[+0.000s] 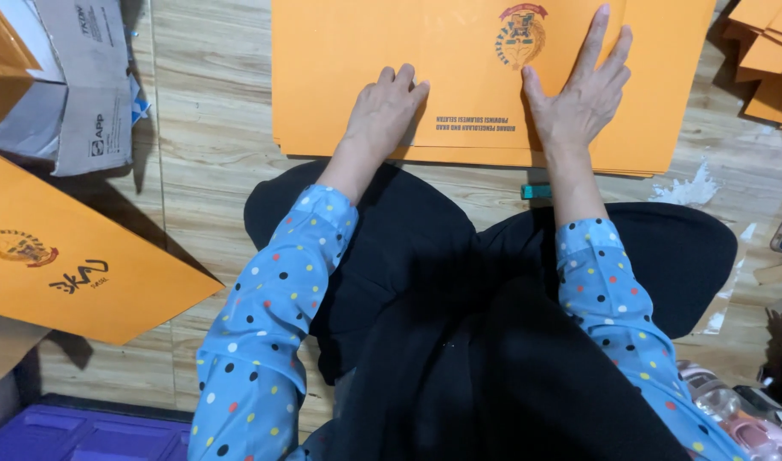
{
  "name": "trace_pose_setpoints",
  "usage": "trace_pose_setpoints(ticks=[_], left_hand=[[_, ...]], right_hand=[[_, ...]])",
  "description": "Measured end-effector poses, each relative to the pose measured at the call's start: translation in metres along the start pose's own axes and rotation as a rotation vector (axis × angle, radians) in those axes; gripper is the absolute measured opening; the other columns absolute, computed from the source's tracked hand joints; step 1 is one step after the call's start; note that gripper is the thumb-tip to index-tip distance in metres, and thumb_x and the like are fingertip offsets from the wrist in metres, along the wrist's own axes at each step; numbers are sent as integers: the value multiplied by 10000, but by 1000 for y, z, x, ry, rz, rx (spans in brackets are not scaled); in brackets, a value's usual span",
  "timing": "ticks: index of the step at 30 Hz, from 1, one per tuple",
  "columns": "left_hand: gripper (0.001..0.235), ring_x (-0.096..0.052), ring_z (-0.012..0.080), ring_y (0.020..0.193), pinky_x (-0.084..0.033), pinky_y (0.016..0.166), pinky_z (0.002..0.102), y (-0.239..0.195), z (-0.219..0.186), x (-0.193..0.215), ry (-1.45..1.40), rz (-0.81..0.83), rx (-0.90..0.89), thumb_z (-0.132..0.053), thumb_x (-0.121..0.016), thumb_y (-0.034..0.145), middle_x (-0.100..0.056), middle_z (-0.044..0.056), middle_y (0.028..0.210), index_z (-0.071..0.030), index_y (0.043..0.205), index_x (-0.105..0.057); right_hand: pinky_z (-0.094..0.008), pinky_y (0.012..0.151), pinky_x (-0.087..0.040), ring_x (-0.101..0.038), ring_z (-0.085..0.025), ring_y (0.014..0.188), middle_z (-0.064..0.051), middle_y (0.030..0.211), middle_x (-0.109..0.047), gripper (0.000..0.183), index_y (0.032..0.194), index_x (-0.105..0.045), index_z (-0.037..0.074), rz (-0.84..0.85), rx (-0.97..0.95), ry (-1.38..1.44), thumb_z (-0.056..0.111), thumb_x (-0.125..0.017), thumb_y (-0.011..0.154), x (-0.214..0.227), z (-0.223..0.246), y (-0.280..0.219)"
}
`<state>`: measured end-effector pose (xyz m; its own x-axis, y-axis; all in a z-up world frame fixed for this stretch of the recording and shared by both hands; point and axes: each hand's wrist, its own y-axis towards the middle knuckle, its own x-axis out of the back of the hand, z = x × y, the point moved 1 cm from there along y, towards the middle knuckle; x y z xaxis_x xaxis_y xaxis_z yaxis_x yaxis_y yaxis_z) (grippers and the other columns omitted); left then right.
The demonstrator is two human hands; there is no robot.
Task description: Applying adhesive labels using a template and folding large orange folders while sitting on the floor.
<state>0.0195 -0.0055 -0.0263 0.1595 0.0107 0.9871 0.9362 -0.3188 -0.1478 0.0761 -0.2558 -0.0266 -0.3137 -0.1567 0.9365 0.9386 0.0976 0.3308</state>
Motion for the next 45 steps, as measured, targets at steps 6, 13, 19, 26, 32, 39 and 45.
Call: trace_pose_setpoints(ticks=[6, 13, 19, 26, 32, 39, 45], left_hand=[[447, -474, 278, 822, -505, 495, 369, 1, -4, 11, -17, 73, 3, 68, -610, 663, -427, 109, 1020, -89, 1067, -502], [378, -480, 263, 767, -492, 442, 357, 1, -7, 10, 52, 41, -4, 54, -586, 688, -436, 104, 978, -76, 1034, -504], [353, -490, 253, 761, -487, 409, 342, 2, -6, 8, 83, 3, -19, 0, -576, 702, -448, 85, 946, -95, 1035, -508], [455, -500, 231, 786, -423, 604, 347, 8, -22, 13, 307, 48, 75, -131, -687, 566, -492, 22, 944, -152, 1005, -574], [540, -387, 351, 1165, -354, 910, 538, 76, -103, 4, 228, 84, 246, -220, -507, 812, -298, 90, 1392, -79, 1314, -368], [710, -385, 360, 1114, -554, 501, 246, 86, -120, 5, 162, 104, 155, -95, -635, 730, -255, 84, 1348, -78, 1338, -269], [614, -314, 413, 1137, -590, 594, 428, 84, -121, 16, -79, 97, 160, 69, -578, 748, -256, 111, 1364, -30, 1314, -361]], right_hand=[[-405, 721, -442, -486, -301, 918, -158, 1398, -287, 840, 1448, -104, 230, 18, -21, -30, 770, -446, 903, 2, 2, 0], [-410, 883, -432, -442, -322, 1229, -127, 1495, -79, 824, 1487, -57, 228, 30, -14, -43, 735, -428, 954, -12, -1, -8], [-485, 1092, -317, -239, -341, 1373, -124, 1505, -4, 785, 1485, -47, 191, 50, -43, -46, 715, -310, 963, -18, 0, -9], [-454, 1169, -142, -55, -321, 1408, -171, 1494, -19, 867, 1445, -36, 36, 254, -99, 15, 642, -419, 957, -7, 3, -2], [-447, 1162, -109, -57, -330, 1398, -198, 1484, -55, 863, 1420, -48, -3, 225, -97, 95, 606, -408, 927, -5, 3, 0], [-425, 1149, -128, -95, -316, 1389, -191, 1477, -88, 805, 1412, -77, -15, 270, -33, 86, 573, -354, 937, 1, -9, -12], [-440, 1109, -99, -116, -363, 1355, -235, 1453, -139, 790, 1402, -173, -36, 305, 52, 193, 494, -449, 885, 1, -21, 5]])
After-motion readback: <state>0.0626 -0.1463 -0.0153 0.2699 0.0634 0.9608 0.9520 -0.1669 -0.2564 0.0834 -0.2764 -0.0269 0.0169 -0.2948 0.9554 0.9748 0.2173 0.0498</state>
